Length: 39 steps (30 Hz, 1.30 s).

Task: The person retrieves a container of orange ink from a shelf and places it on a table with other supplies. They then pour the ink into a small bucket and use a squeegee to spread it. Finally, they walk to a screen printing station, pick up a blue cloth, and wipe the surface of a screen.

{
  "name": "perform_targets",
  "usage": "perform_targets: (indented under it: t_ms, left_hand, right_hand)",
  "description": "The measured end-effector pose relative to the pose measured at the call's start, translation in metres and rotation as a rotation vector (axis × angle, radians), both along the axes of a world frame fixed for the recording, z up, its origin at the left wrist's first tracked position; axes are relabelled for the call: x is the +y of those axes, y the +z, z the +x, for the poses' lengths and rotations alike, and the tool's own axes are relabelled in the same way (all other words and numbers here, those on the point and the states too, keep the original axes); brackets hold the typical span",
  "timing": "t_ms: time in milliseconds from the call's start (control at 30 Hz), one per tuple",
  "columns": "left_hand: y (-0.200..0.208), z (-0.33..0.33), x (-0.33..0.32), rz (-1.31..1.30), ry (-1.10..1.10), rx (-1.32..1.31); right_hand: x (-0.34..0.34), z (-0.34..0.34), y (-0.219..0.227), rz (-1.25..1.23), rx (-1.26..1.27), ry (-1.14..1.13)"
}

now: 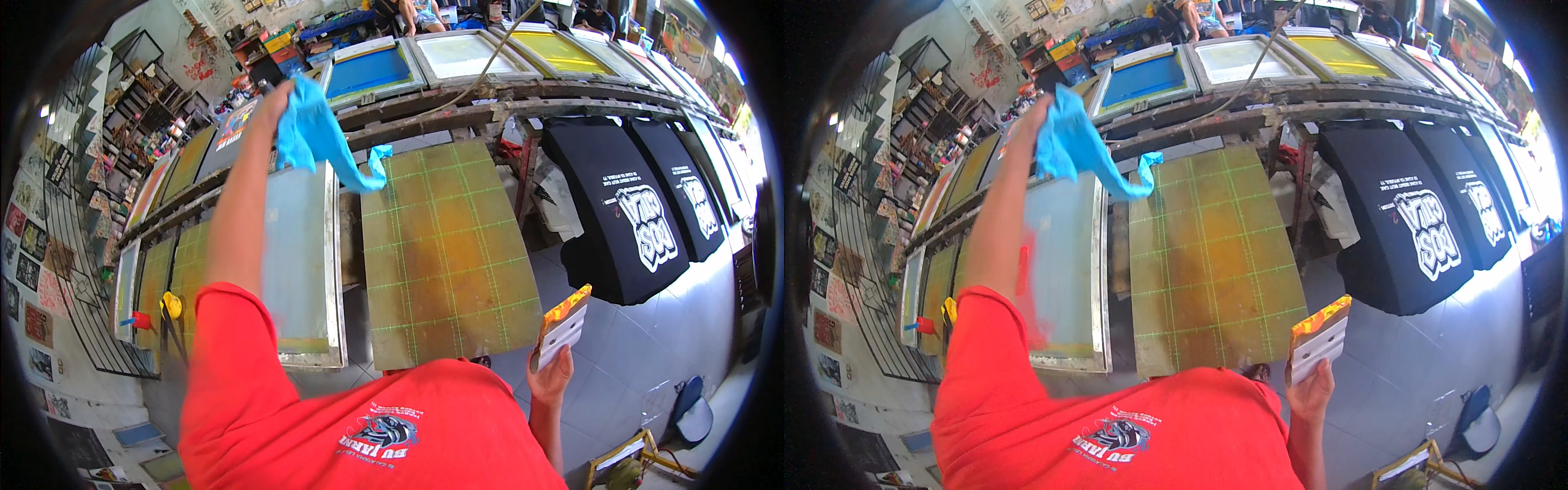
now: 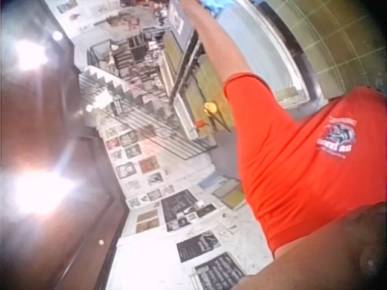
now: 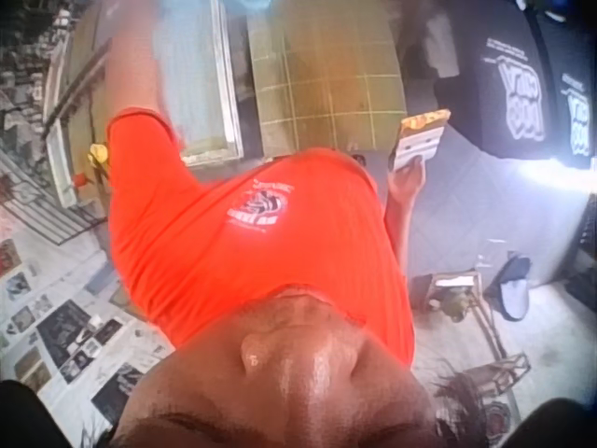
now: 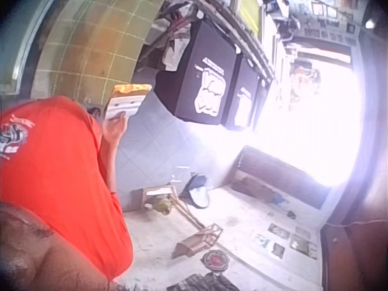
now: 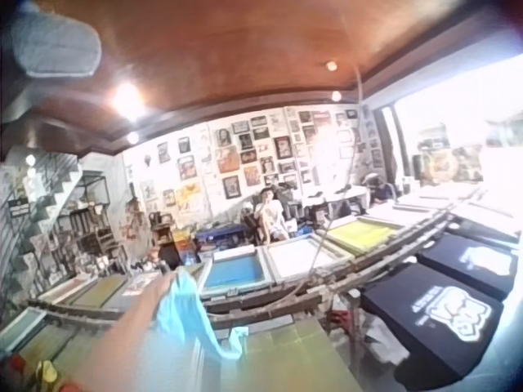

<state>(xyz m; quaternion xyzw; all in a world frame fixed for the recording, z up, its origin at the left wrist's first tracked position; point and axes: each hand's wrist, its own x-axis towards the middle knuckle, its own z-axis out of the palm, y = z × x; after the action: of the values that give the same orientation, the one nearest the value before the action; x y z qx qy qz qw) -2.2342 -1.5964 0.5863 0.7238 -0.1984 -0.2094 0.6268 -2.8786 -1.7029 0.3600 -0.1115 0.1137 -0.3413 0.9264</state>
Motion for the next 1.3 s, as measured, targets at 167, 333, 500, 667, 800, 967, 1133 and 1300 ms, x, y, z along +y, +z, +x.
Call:
perform_targets:
  t_ms: [167,333,500,667,800,967,1133,1300]
  left_hand:
    - [0.072,-0.055,-0.016,-0.084,-0.136,-0.775]
    - [-0.034,-0.149,-0.024,0.223,-0.334,-1.067]
    - [-0.214,-0.238,0.034,0.615,-0.698,-0.686]
    - [-0.230,-0.249,0.051,0.540,-0.285,-0.439]
    - [-0.275,-0.214,0.054,0.541,0.174,-0.882]
    - [-0.281,-0.214,0.054,0.829,0.069,-0.585]
    - [-0.289,-0.225,0.077,0.762,0.102,-0.597]
    - [-0.289,-0.245,0.097,0.790,0.258,-0.638]
  right_hand:
    - [0.000,0.003,0.001,-0.009,0.023,-0.011]
    - [0.001,0.005,0.002,-0.010,0.049,0.014]
    - [0.004,0.017,0.005,-0.017,0.069,0.076]
    - [0.005,0.023,0.006,-0.006,0.114,0.100]
    - [0.009,0.034,0.002,-0.017,0.076,0.136]
    - [0.016,0.037,0.002,-0.015,0.046,0.141]
    - [0.021,0.040,0.005,0.030,0.100,0.123]
    - [0.023,0.049,0.007,0.037,0.083,0.148]
